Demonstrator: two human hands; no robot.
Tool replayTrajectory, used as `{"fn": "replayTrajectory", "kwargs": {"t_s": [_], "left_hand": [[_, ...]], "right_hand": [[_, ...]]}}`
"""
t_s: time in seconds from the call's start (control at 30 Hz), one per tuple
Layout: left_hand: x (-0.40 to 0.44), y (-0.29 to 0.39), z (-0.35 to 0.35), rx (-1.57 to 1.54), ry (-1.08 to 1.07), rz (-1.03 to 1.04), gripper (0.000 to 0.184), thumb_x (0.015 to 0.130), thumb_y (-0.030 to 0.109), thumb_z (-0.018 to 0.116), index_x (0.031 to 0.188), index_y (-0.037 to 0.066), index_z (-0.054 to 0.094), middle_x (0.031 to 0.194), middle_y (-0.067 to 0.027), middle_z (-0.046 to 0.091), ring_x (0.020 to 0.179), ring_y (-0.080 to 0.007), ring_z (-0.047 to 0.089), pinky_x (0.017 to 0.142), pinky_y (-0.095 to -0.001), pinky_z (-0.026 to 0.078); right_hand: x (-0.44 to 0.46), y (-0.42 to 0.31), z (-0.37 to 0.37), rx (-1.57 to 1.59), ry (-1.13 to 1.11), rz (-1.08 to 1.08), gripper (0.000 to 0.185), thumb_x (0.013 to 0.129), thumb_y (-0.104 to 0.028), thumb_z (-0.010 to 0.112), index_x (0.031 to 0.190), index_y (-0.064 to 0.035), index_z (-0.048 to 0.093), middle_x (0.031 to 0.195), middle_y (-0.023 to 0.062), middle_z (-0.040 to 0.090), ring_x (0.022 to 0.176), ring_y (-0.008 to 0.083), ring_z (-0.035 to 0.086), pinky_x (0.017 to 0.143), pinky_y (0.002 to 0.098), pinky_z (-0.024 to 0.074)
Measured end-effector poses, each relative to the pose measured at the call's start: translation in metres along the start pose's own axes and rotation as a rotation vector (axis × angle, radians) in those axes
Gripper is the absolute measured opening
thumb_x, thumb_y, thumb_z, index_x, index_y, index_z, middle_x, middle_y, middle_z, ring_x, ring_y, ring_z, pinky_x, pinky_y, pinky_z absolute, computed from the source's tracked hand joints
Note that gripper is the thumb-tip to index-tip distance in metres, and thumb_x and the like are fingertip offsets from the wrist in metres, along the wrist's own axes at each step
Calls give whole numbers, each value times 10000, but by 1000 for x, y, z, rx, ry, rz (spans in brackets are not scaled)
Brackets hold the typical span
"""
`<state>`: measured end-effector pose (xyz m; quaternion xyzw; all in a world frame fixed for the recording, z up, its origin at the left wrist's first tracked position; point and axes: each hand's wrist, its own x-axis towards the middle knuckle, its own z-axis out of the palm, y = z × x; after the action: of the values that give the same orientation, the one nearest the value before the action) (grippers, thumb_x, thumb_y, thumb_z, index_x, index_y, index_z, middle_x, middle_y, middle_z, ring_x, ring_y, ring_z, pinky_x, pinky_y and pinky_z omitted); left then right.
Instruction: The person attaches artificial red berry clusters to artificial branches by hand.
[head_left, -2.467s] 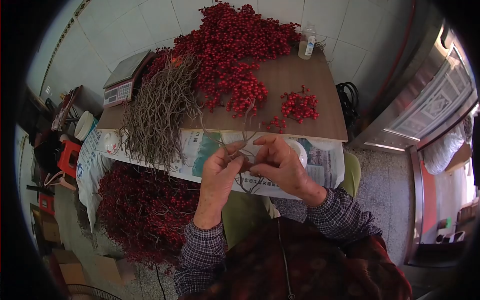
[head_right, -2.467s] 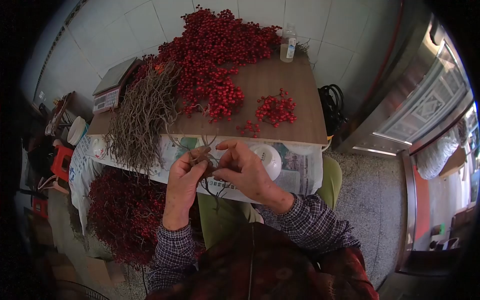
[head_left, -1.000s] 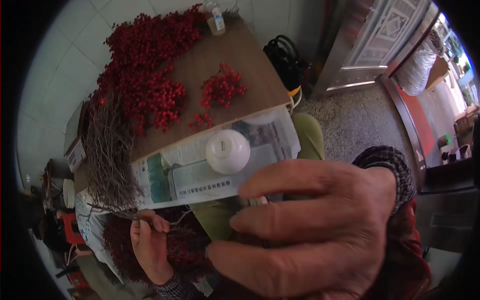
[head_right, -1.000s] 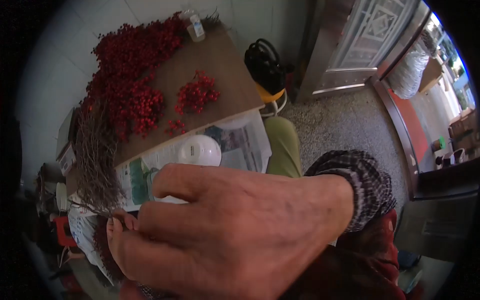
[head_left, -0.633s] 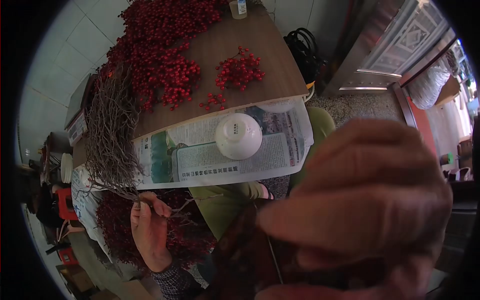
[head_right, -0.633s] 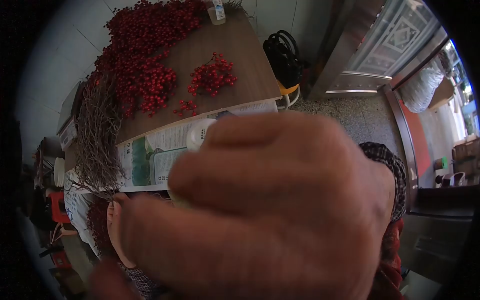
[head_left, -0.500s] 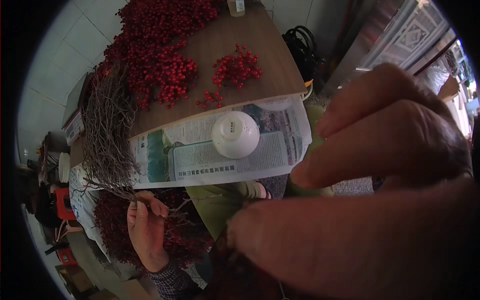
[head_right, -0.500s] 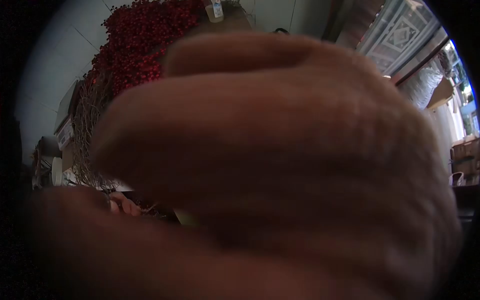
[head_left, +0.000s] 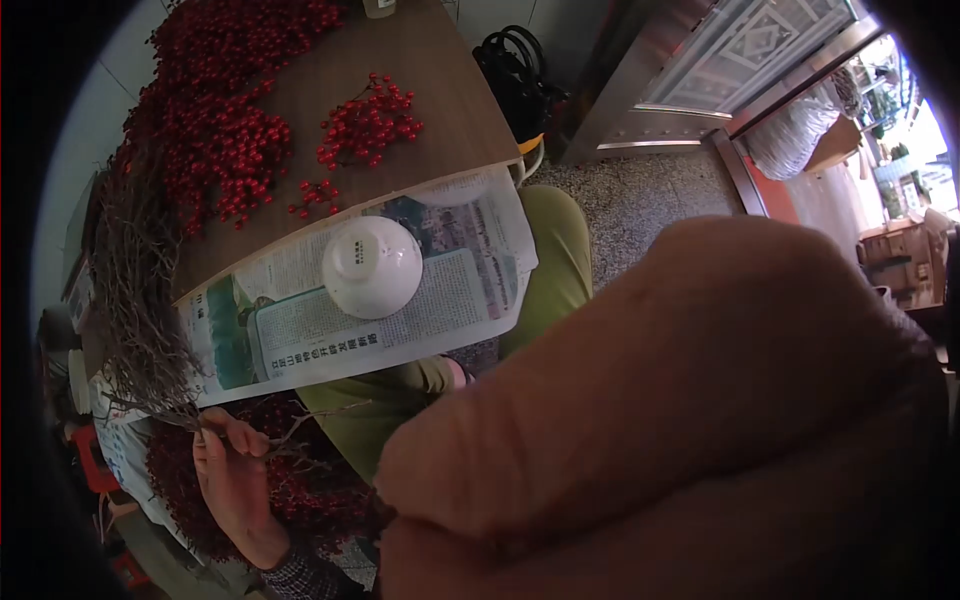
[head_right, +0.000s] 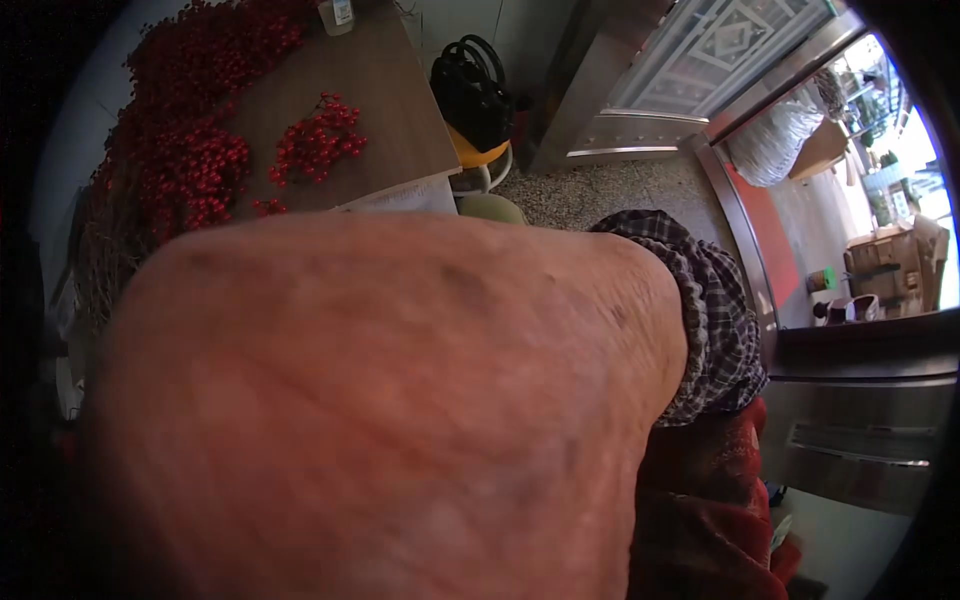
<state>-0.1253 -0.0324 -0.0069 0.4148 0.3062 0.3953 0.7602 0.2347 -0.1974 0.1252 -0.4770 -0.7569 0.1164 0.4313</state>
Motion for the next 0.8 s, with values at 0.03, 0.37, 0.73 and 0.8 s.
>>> {"fn": "replayTrajectory", "kwargs": {"t_s": [0.03,0.37,0.73,0.8], "left_hand": [[1,0,2,8,-30,-10,253,1004,227,530,1119,2,533,789,-35,468,718,-137,446,669,-293,403],[-10,1,-17,6,55,-21,254,1004,234,530,1127,12,535,786,-30,471,727,-132,455,682,-294,404],[9,-8,-7,-21,-11,-55,246,1003,235,533,1105,10,530,787,-26,470,713,-134,450,680,-294,400],[14,-9,-2,-47,-48,-46,245,1003,235,531,1104,12,530,786,-26,467,714,-135,450,683,-295,404]], "right_hand": [[-2,0,1,11,-11,17,215,810,-107,710,986,-11,632,792,91,615,684,213,630,606,339,514],[-7,20,31,125,-9,69,223,805,-118,727,973,-6,633,785,94,622,672,220,634,586,336,514],[-7,38,41,149,7,95,234,799,-130,745,959,1,636,777,98,629,658,227,639,564,333,514],[-8,41,37,126,17,99,237,797,-132,749,957,2,636,776,98,631,656,229,640,560,333,514]]}}
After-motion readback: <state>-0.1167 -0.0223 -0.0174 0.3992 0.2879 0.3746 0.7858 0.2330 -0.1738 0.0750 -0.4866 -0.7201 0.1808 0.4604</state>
